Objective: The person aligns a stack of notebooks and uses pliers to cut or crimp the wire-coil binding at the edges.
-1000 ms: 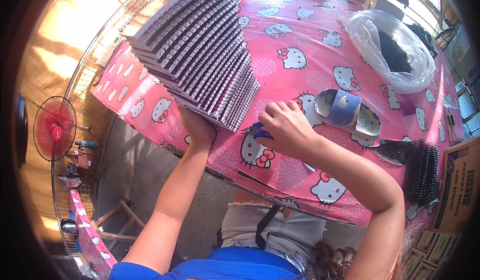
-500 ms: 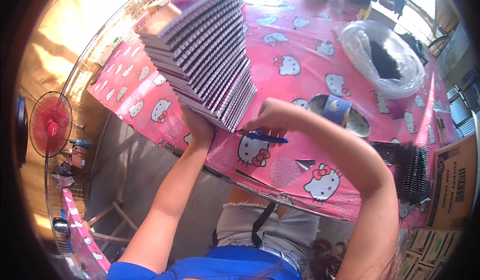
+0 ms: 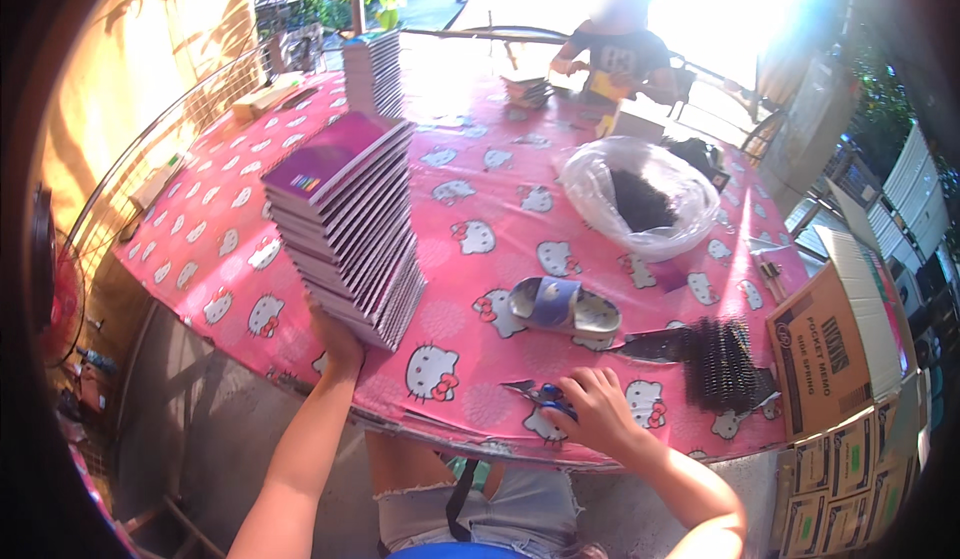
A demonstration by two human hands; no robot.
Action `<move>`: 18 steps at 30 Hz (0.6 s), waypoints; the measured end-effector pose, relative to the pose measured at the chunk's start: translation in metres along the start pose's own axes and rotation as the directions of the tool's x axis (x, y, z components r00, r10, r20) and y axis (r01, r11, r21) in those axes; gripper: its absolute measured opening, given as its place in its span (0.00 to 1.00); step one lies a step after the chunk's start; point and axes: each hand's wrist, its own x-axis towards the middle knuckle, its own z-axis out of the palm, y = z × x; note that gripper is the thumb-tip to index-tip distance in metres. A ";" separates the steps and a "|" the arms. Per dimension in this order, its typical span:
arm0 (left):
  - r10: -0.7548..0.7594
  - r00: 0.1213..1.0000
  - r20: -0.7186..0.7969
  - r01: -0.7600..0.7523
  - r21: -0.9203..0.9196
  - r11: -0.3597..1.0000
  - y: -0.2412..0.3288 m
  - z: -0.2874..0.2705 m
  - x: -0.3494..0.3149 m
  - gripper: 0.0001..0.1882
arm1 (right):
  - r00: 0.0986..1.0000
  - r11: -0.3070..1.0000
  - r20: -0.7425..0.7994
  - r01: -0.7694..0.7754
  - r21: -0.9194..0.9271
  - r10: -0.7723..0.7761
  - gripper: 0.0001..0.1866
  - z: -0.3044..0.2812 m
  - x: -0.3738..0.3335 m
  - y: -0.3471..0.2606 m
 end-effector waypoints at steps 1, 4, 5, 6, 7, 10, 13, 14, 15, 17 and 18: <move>-0.004 1.000 0.005 0.004 0.006 1.000 0.000 0.001 -0.001 0.36 | 0.999 0.999 -0.025 -0.033 -0.007 0.033 0.24 -0.004 -0.013 0.005; -0.005 1.000 0.013 0.005 0.017 1.000 0.003 0.003 -0.003 0.36 | 0.985 0.990 -0.113 -0.137 -0.034 0.133 0.25 -0.013 -0.042 0.017; 0.001 1.000 0.024 -0.001 0.006 1.000 0.004 0.003 -0.003 0.36 | 0.976 0.982 -0.113 -0.188 -0.009 0.186 0.26 -0.015 -0.048 0.020; 0.000 1.000 0.021 0.000 -0.002 1.000 0.003 0.004 -0.003 0.36 | 0.973 0.979 -0.116 -0.202 -0.021 0.198 0.26 -0.014 -0.052 0.022; -0.016 0.999 0.028 0.016 -0.007 1.000 0.003 0.003 -0.002 0.36 | 0.969 0.979 -0.147 -0.203 -0.021 0.198 0.27 -0.012 -0.055 0.024; 0.057 0.996 0.064 -0.058 0.022 0.998 -0.001 -0.002 0.000 0.35 | 0.959 0.975 -0.188 -0.221 -0.016 0.214 0.26 -0.006 -0.060 0.027; 0.045 0.997 0.055 -0.049 0.064 0.997 -0.004 -0.006 0.002 0.31 | 0.956 0.971 -0.178 -0.238 -0.001 0.234 0.26 -0.003 -0.060 0.028; 0.050 0.997 0.054 -0.054 0.082 0.995 -0.003 -0.007 0.003 0.30 | 0.953 0.966 -0.166 -0.257 0.009 0.255 0.26 -0.004 -0.059 0.028; 0.056 0.996 0.069 -0.061 0.071 0.996 -0.003 -0.008 0.003 0.30 | 0.956 0.971 -0.173 -0.239 0.007 0.236 0.26 -0.004 -0.058 0.028; 0.035 0.997 0.068 -0.039 0.055 0.998 -0.003 -0.009 0.004 0.30 | 0.958 0.971 -0.157 -0.240 0.006 0.238 0.26 -0.006 -0.055 0.029; 0.046 0.994 0.101 -0.050 0.042 0.998 -0.004 -0.009 0.004 0.30 | 0.957 0.971 -0.163 -0.240 0.017 0.239 0.26 -0.007 -0.054 0.029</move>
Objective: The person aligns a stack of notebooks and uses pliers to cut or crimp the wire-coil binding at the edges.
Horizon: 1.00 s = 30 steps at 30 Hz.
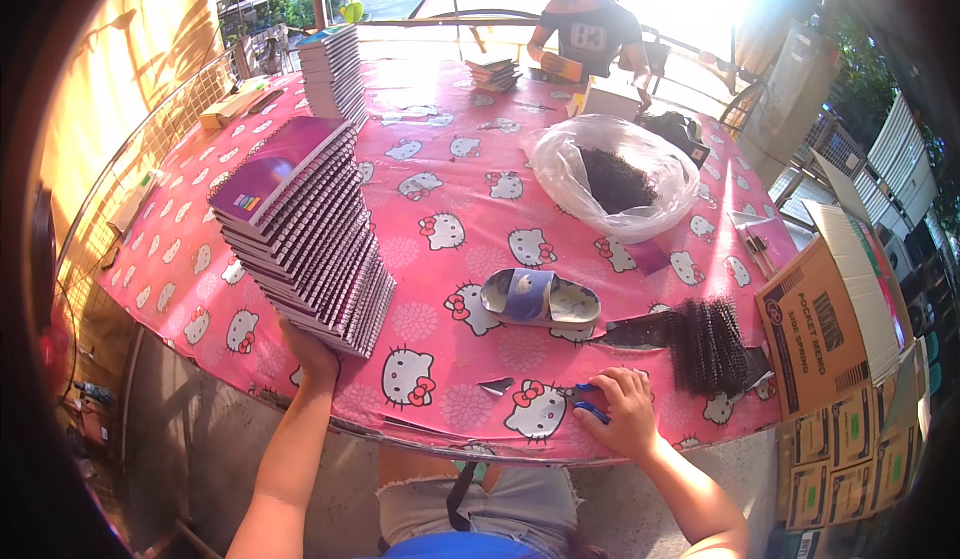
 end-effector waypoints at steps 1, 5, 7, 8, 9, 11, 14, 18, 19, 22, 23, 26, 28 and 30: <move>-0.009 1.000 0.004 0.009 -0.013 1.000 -0.002 0.000 0.000 0.30 | 1.000 1.000 0.009 -0.006 0.008 0.006 0.26 0.000 0.001 0.001; 0.124 0.992 -0.006 -0.123 0.078 0.989 -0.011 -0.008 0.004 0.33 | 1.000 1.000 0.007 0.021 0.003 -0.021 0.27 0.001 0.003 0.004; 0.100 0.989 -0.110 -0.077 0.203 0.976 -0.015 -0.015 0.010 0.28 | 0.999 0.999 -0.002 0.044 -0.012 -0.044 0.29 0.003 0.002 0.007; 0.115 0.989 -0.093 -0.089 0.248 0.965 -0.015 -0.020 0.014 0.27 | 0.999 0.999 -0.001 0.043 -0.017 -0.043 0.29 0.004 0.001 0.008; 0.081 0.984 -0.156 -0.036 0.275 0.961 -0.016 -0.024 0.018 0.26 | 1.000 1.000 0.000 0.013 0.015 -0.013 0.29 0.005 -0.001 0.009; 0.086 0.995 0.059 -0.095 0.160 0.983 -0.015 -0.030 0.025 0.26 | 0.999 0.999 -0.011 -0.030 0.032 0.030 0.28 0.008 -0.003 0.011; 0.190 0.972 0.137 -0.235 0.588 0.774 -0.011 -0.033 0.030 0.25 | 0.999 0.997 -0.004 -0.050 0.064 0.050 0.28 0.009 -0.006 0.014; 0.095 0.991 0.097 -0.124 0.367 0.922 -0.005 -0.025 0.027 0.22 | 0.999 0.994 -0.031 -0.008 0.112 0.011 0.27 0.007 -0.009 0.017; 0.087 0.993 0.074 -0.109 0.367 0.924 -0.004 -0.023 0.025 0.23 | 1.000 0.992 -0.028 0.001 0.124 0.002 0.27 0.006 -0.009 0.018; 0.059 0.997 0.059 -0.077 0.385 0.920 -0.001 -0.020 0.021 0.25 | 0.999 0.991 -0.039 0.023 0.130 -0.019 0.28 0.006 -0.010 0.020; 0.069 0.996 0.055 -0.086 0.426 0.901 -0.001 -0.020 0.019 0.26 | 1.000 0.990 -0.027 0.018 0.138 -0.014 0.28 0.006 -0.010 0.021; 0.061 0.998 0.026 -0.067 0.336 0.939 0.000 -0.017 0.016 0.28 | 1.000 0.993 -0.024 0.002 0.118 0.001 0.28 0.006 -0.009 0.019; 0.035 0.999 -0.013 -0.032 0.226 0.974 -0.002 -0.014 0.013 0.29 | 0.999 0.994 -0.033 0.001 0.111 0.002 0.28 0.004 -0.008 0.016; 0.044 0.995 -0.089 -0.024 0.214 0.976 -0.004 -0.010 0.011 0.30 | 1.000 0.995 -0.026 -0.007 0.100 0.009 0.28 0.002 -0.007 0.014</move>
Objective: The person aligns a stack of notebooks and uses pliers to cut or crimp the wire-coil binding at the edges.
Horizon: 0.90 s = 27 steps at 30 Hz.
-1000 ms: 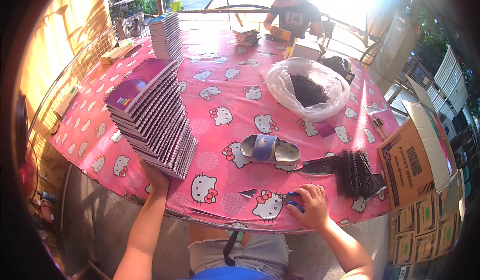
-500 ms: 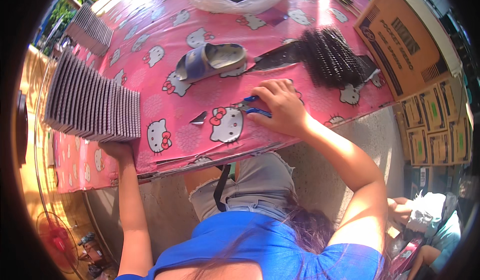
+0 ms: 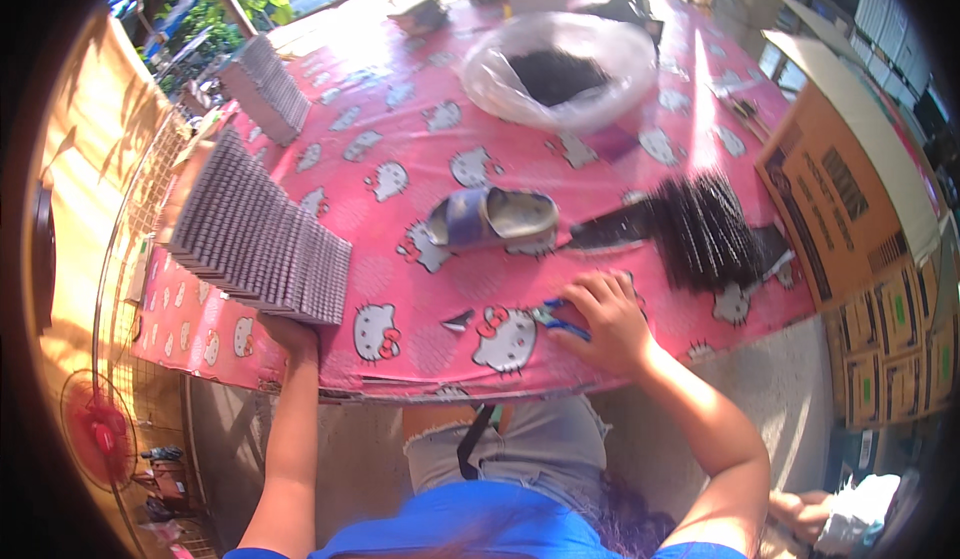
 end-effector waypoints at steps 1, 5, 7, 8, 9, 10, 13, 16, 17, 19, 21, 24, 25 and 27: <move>-0.015 0.999 -0.031 0.014 -0.009 1.000 0.000 0.001 -0.001 0.30 | 1.000 1.000 -0.009 0.001 -0.007 -0.001 0.28 -0.001 0.000 -0.001; -0.066 0.998 0.021 0.068 -0.107 0.992 -0.002 0.000 -0.004 0.32 | 1.000 1.000 0.010 -0.009 0.007 0.009 0.27 -0.002 0.001 -0.003; -0.074 0.997 0.028 0.077 -0.130 0.989 -0.003 -0.002 -0.004 0.32 | 1.000 1.000 0.013 -0.012 -0.001 0.012 0.27 -0.002 0.001 -0.003; -0.073 0.997 0.035 0.077 -0.143 0.987 -0.004 -0.002 -0.004 0.33 | 1.000 1.000 0.007 -0.013 0.003 0.013 0.27 -0.002 0.001 -0.003; -0.056 0.997 0.051 0.063 -0.163 0.985 -0.005 -0.002 -0.005 0.33 | 1.000 1.000 0.007 -0.010 0.001 0.010 0.27 -0.001 0.001 -0.003; -0.038 0.997 0.066 0.049 -0.184 0.982 -0.006 -0.002 -0.005 0.33 | 1.000 1.000 0.004 0.001 -0.006 -0.001 0.27 -0.001 0.001 -0.003; -0.033 0.994 0.101 0.058 -0.258 0.964 -0.011 -0.001 -0.004 0.32 | 1.000 1.000 0.012 -0.004 -0.020 0.004 0.27 0.000 0.002 -0.004; -0.053 0.994 0.100 0.083 -0.329 0.941 -0.016 -0.003 -0.005 0.30 | 1.000 0.999 0.015 -0.009 -0.041 0.009 0.27 0.000 0.001 -0.006; -0.032 0.993 0.113 0.069 -0.341 0.938 -0.018 -0.004 -0.005 0.30 | 1.000 0.999 0.010 -0.009 -0.048 0.010 0.27 0.000 0.002 -0.006; -0.046 0.990 0.131 0.089 -0.337 0.937 -0.021 -0.007 -0.006 0.29 | 0.999 0.998 0.031 -0.026 -0.052 0.027 0.26 0.000 0.002 -0.007; -0.107 0.986 0.126 0.142 -0.313 0.939 -0.023 -0.010 -0.008 0.28 | 0.999 0.998 0.048 -0.010 -0.066 0.013 0.27 0.001 0.002 -0.008; -0.132 0.987 0.093 0.149 -0.205 0.967 -0.022 -0.011 -0.010 0.28 | 0.998 0.997 0.060 -0.013 -0.074 0.018 0.27 0.001 0.002 -0.009; -0.137 0.985 0.107 0.164 -0.313 0.936 -0.021 -0.011 -0.011 0.26 | 0.997 0.996 0.063 -0.049 -0.077 0.054 0.28 0.001 0.001 -0.010; -0.051 0.994 0.095 0.066 -0.171 0.983 -0.017 -0.011 -0.014 0.26 | 0.998 0.993 0.040 -0.049 -0.107 0.054 0.29 0.000 0.001 -0.012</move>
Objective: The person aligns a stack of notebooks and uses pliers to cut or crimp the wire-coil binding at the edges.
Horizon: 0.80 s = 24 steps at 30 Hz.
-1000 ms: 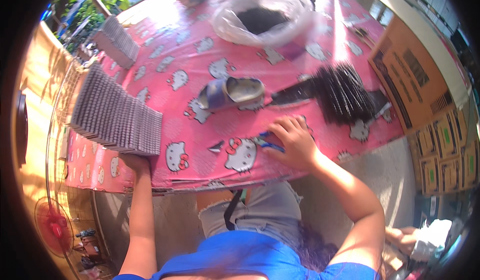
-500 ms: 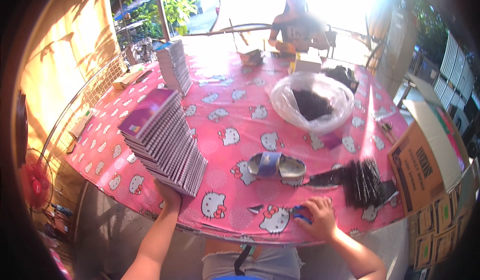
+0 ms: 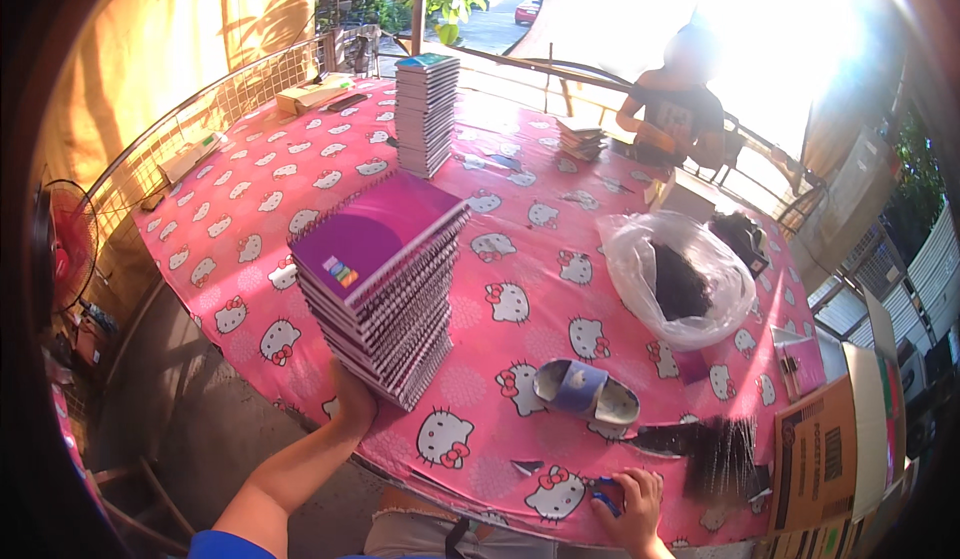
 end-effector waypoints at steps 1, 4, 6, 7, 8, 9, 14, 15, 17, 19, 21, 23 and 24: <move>0.012 1.000 0.001 -0.012 0.086 0.996 0.001 0.001 -0.003 0.26 | 1.000 1.000 0.008 -0.028 -0.006 0.028 0.29 0.000 0.001 0.000; 0.100 0.995 0.019 -0.101 0.216 0.971 -0.001 0.001 -0.012 0.21 | 0.988 0.987 0.049 -0.148 0.057 0.145 0.27 -0.003 0.000 -0.002; 0.185 0.982 0.043 -0.187 0.377 0.907 -0.002 -0.002 -0.016 0.19 | 0.982 0.981 0.037 -0.187 0.044 0.186 0.27 -0.003 0.002 -0.002; 0.227 0.967 0.115 -0.254 0.509 0.823 0.001 -0.007 -0.016 0.18 | 0.983 0.983 0.018 -0.181 0.031 0.180 0.26 -0.002 0.003 -0.001; 0.268 0.945 0.185 -0.324 0.620 0.715 0.005 -0.012 -0.016 0.17 | 0.984 0.984 -0.002 -0.179 0.019 0.180 0.26 -0.002 0.004 0.000; 0.192 0.946 0.262 -0.322 0.671 0.668 0.012 -0.020 -0.010 0.18 | 0.987 0.987 -0.026 -0.157 -0.039 0.156 0.27 -0.001 0.005 0.001; -0.596 0.618 0.512 0.279 0.566 0.776 0.078 -0.066 0.036 0.25 | 0.986 0.981 -0.039 -0.167 -0.100 0.164 0.31 0.003 0.002 0.007; -0.575 0.509 0.640 0.211 0.555 0.805 0.089 -0.071 0.047 0.27 | 0.981 0.976 -0.017 -0.194 -0.101 0.193 0.31 0.003 0.001 0.008; -0.510 0.386 0.769 -0.324 0.630 0.706 0.093 -0.066 0.060 0.28 | 0.979 0.974 -0.001 -0.204 -0.095 0.205 0.31 0.004 -0.001 0.010; -0.522 0.268 0.810 -0.771 0.505 0.387 0.094 -0.059 0.064 0.30 | 0.978 0.972 0.002 -0.206 -0.113 0.207 0.32 0.004 -0.002 0.010; -0.569 0.266 0.778 -0.844 0.473 0.253 0.084 -0.044 0.065 0.30 | 0.976 0.971 -0.004 -0.215 -0.105 0.216 0.32 0.005 -0.001 0.010; -0.565 0.296 0.770 -0.826 0.504 0.253 0.077 -0.036 0.062 0.30 | 0.978 0.971 -0.005 -0.208 -0.116 0.209 0.32 0.005 -0.001 0.010; -0.562 0.313 0.765 -0.812 0.523 0.260 0.074 -0.034 0.063 0.30 | 0.979 0.971 -0.009 -0.205 -0.121 0.205 0.31 0.005 0.000 0.010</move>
